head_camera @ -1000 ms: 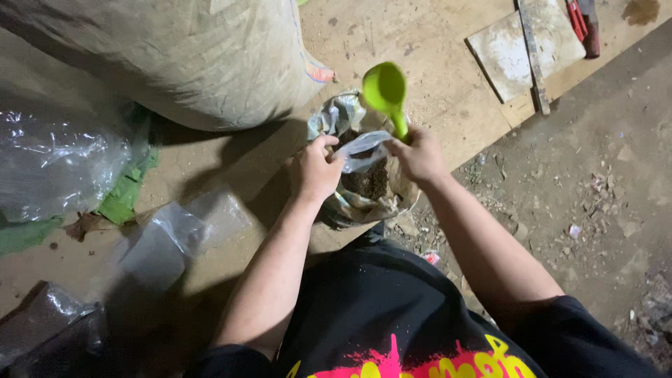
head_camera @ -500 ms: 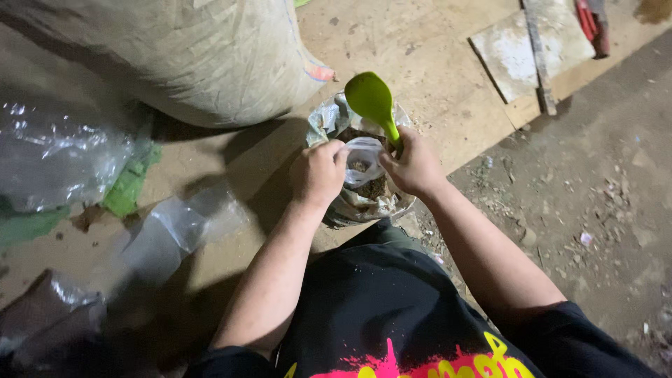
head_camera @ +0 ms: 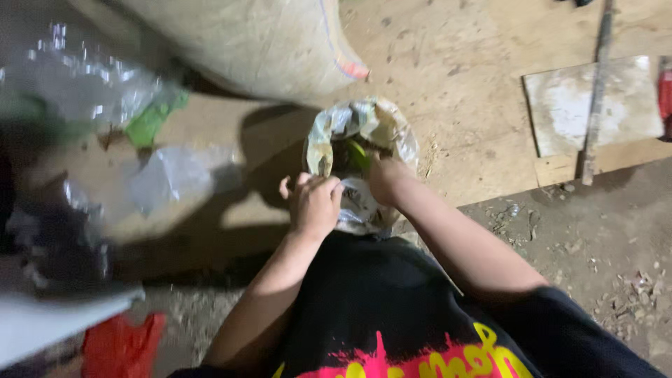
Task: The person scoops a dark granular material from a large sack into small plastic bags using a green plastic scoop. After filling each bag, the person ties the top and places the sealed bag on a wooden table. The process is repeated multiple times.
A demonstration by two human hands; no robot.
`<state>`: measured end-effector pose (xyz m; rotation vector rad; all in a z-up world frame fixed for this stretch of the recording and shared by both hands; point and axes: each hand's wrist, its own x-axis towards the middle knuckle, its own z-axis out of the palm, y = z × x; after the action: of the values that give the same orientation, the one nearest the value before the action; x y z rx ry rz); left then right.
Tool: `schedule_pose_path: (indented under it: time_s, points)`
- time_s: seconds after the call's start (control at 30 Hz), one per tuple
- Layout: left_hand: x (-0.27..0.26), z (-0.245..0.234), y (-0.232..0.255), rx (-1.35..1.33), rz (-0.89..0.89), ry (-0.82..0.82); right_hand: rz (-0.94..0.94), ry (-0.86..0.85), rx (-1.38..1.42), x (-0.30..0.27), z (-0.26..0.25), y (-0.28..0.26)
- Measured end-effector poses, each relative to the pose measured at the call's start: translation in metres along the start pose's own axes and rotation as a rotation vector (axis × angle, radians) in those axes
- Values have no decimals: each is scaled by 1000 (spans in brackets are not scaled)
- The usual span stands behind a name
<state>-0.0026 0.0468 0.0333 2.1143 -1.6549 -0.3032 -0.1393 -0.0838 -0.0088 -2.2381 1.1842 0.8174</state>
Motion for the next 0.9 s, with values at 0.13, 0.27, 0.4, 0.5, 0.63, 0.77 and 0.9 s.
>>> schedule_pose_path:
  time_s: [0.13,0.27,0.4,0.5,0.63,0.77,0.9]
  points:
    - [-8,9,0,32,-66,43,-31,116,-66,52,11,-16]
    - [-14,14,-14,-48,-94,154,-352,220,-389,98,31,-6]
    - [-19,27,-31,-261,-140,208,-444,167,-491,127,56,-15]
    - [-23,36,-36,-279,-179,258,-354,-21,-225,141,62,-19]
    - [-29,44,-34,-298,-214,323,-357,-60,87,151,75,-22]
    - [-30,37,-38,-309,-253,340,-880,196,-372,156,70,-23]
    - [-35,33,-43,-391,-407,236,-477,-58,241,125,52,-15]
